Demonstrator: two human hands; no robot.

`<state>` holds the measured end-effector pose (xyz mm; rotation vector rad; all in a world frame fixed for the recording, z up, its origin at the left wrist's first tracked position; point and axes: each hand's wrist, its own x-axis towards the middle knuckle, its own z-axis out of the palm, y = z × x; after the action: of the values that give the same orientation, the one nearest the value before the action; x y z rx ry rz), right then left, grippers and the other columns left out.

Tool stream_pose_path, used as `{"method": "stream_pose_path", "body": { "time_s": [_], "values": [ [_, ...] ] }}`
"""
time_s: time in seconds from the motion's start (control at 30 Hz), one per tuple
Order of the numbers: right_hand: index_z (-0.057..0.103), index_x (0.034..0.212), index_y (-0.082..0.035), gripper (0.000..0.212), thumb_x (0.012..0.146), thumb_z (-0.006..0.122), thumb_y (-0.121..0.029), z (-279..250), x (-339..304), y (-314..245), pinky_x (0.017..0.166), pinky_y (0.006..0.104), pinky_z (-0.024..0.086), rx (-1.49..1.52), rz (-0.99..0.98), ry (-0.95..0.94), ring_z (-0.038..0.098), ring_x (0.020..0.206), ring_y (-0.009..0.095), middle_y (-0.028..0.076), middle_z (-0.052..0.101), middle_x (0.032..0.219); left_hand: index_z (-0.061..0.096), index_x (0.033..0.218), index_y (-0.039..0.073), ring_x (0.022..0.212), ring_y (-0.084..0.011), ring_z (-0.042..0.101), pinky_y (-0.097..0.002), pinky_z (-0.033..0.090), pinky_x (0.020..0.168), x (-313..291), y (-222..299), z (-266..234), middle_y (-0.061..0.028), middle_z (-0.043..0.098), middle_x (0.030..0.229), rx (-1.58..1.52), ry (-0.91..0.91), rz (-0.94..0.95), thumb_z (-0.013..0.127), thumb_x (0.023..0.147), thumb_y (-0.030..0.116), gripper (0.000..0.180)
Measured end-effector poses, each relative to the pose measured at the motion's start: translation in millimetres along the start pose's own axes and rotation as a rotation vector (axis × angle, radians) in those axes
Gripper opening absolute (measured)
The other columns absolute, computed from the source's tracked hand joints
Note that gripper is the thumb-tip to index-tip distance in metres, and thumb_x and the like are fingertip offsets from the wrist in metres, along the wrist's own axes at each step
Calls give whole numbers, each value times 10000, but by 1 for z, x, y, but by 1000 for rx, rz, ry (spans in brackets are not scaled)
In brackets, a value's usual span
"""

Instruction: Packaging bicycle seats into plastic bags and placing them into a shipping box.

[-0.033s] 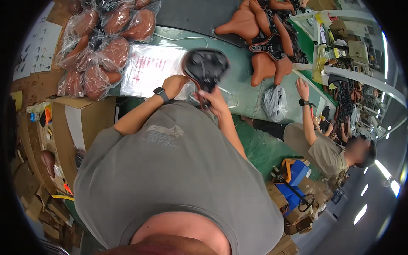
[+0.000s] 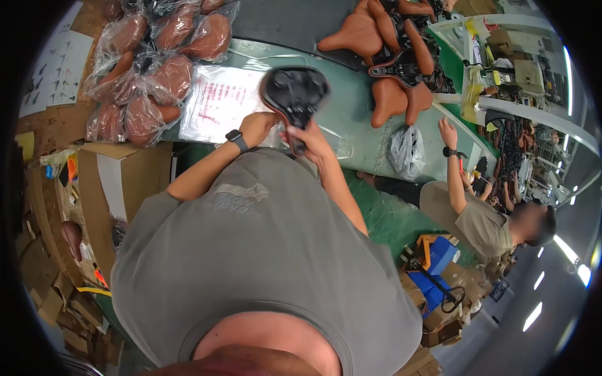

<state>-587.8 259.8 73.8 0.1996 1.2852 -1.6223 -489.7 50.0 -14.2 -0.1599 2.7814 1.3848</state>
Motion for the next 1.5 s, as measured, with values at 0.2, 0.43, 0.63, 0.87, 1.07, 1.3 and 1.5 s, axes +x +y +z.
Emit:
{"method": "stream_pose_path", "body": {
  "time_s": [0.2,0.43,0.63,0.87,1.07,1.3,1.5],
  "values": [
    [580,1326,-14,419,986,818,-71,63,42,-15,797,395,686,15,139,-112,791,895,274,161,762,1075,733,1185,22,912,-146,751,-347,646,869,-62,-3,-42,-38,781,1126,-1130,135,-429,615,1166,269,275],
    [533,1457,27,555,987,801,-99,70,15,-60,802,391,656,-67,-21,-187,761,951,265,202,737,1208,756,1129,49,929,-93,703,-297,592,831,-110,10,-198,17,745,1022,-1265,731,-378,720,1101,203,160],
    [560,1491,69,579,982,790,-87,104,3,-97,923,435,672,-117,86,-407,788,1110,343,221,742,1277,798,1119,-47,854,-134,729,-312,576,781,-54,28,-173,-66,803,954,-566,360,-252,703,1071,128,205],
    [563,1357,-1,468,984,830,-90,90,39,-97,775,388,687,34,138,-141,798,899,264,151,754,1072,774,1170,-55,973,-200,768,-347,621,891,-21,67,-139,-84,811,1104,-970,163,-313,595,1137,106,243],
    [574,1405,37,478,1029,792,-160,43,51,-96,896,400,575,595,70,-100,624,1069,286,179,632,1161,701,1288,31,1039,-173,727,-374,608,979,-19,5,-168,-52,768,1180,-1931,489,-44,583,1133,73,199],
    [543,1527,-48,819,808,935,-49,-2,36,-128,950,460,585,-320,-268,-50,708,1102,262,111,684,1272,793,1143,35,764,-67,564,-266,465,706,70,34,-216,68,679,901,-1104,328,-573,736,1104,301,275],
    [348,1708,-55,1024,834,879,-9,5,92,-102,919,476,623,-948,-507,317,738,1144,329,139,659,1433,841,1119,66,713,-238,610,-362,495,682,171,140,-205,-90,658,823,-442,8,350,758,988,77,156]
  ]
}}
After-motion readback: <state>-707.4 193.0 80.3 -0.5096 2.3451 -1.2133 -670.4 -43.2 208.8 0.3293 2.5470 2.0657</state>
